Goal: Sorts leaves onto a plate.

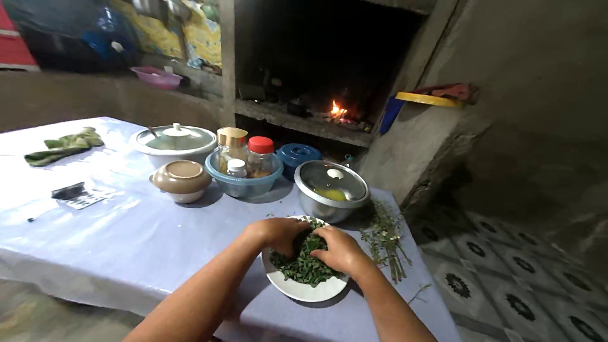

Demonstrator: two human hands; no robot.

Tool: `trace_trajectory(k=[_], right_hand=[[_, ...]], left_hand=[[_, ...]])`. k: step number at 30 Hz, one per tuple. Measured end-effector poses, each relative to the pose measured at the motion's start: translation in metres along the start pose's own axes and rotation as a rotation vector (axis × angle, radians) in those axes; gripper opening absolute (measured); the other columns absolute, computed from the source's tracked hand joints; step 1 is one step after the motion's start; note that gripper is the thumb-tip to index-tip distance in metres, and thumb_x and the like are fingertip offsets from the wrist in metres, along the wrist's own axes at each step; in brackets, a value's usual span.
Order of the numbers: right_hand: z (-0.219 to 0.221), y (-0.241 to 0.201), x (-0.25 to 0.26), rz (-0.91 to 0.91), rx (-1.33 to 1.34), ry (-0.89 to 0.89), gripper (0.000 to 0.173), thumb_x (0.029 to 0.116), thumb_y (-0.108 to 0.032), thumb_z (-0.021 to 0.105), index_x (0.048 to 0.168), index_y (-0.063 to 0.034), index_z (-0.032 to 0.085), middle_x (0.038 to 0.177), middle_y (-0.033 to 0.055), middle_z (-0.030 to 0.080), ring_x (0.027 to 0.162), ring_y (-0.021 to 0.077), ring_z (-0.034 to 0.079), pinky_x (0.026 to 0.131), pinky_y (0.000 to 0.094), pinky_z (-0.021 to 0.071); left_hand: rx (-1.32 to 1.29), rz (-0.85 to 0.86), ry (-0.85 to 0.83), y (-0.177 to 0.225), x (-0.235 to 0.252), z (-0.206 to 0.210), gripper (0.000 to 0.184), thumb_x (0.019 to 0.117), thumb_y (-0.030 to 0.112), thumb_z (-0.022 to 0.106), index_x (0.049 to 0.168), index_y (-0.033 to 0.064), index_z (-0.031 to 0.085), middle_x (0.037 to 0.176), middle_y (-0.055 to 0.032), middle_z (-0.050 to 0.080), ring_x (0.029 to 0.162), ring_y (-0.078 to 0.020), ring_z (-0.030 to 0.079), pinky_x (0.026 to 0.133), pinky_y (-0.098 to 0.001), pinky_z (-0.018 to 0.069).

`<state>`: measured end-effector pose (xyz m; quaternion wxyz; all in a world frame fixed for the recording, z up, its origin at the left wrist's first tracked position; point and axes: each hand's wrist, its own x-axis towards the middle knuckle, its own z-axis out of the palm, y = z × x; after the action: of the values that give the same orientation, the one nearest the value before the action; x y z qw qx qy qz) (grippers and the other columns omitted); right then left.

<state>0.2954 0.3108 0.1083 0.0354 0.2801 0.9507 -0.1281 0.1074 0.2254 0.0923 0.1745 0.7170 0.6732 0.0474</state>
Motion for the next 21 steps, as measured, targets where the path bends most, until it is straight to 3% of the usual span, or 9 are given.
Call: trace_trajectory(k=[5,11,15,21], right_hand=[[0.009,-0.005,0.003,0.005,-0.081,0.007,0.048,0.0967,-0.034,0.069,0.138,-0.0115,0.061,0.137,0.0153,0.061,0.128,0.0322,0.058,0.105,0.0535,0.0488],[0.004,-0.007,0.001,0.023,-0.08,0.003,0.047,0.098,-0.035,0.067,0.138,-0.0128,0.062,0.135,0.013,0.062,0.126,0.0298,0.061,0.104,0.0531,0.0499],[-0.003,-0.007,-0.003,0.038,-0.058,0.007,0.047,0.0987,-0.035,0.066,0.139,-0.013,0.061,0.136,0.0115,0.063,0.127,0.028,0.061,0.106,0.0528,0.0489],[-0.009,0.002,-0.006,0.02,0.074,0.095,0.044,0.098,-0.036,0.068,0.135,-0.0125,0.065,0.129,0.0095,0.067,0.119,0.0254,0.065,0.103,0.0499,0.0511]], left_hand=[[0.042,0.021,0.022,0.003,0.009,0.006,0.067,0.08,0.013,0.08,0.141,0.0088,0.054,0.131,-0.023,0.061,0.121,-0.0428,0.059,0.097,-0.0653,0.0483],[0.034,-0.002,0.059,0.005,0.009,0.004,0.055,0.0831,0.011,0.077,0.135,0.0085,0.059,0.124,-0.0203,0.065,0.117,-0.0408,0.062,0.095,-0.0644,0.0497],[-0.016,0.031,0.127,0.0,0.001,-0.005,0.048,0.0857,0.011,0.075,0.131,0.0085,0.061,0.123,-0.0174,0.066,0.116,-0.0367,0.063,0.097,-0.0608,0.05],[-0.157,0.112,0.253,0.0,-0.013,-0.017,0.04,0.0869,0.009,0.073,0.126,0.0099,0.064,0.117,-0.013,0.069,0.108,-0.0286,0.066,0.094,-0.0533,0.0529]])
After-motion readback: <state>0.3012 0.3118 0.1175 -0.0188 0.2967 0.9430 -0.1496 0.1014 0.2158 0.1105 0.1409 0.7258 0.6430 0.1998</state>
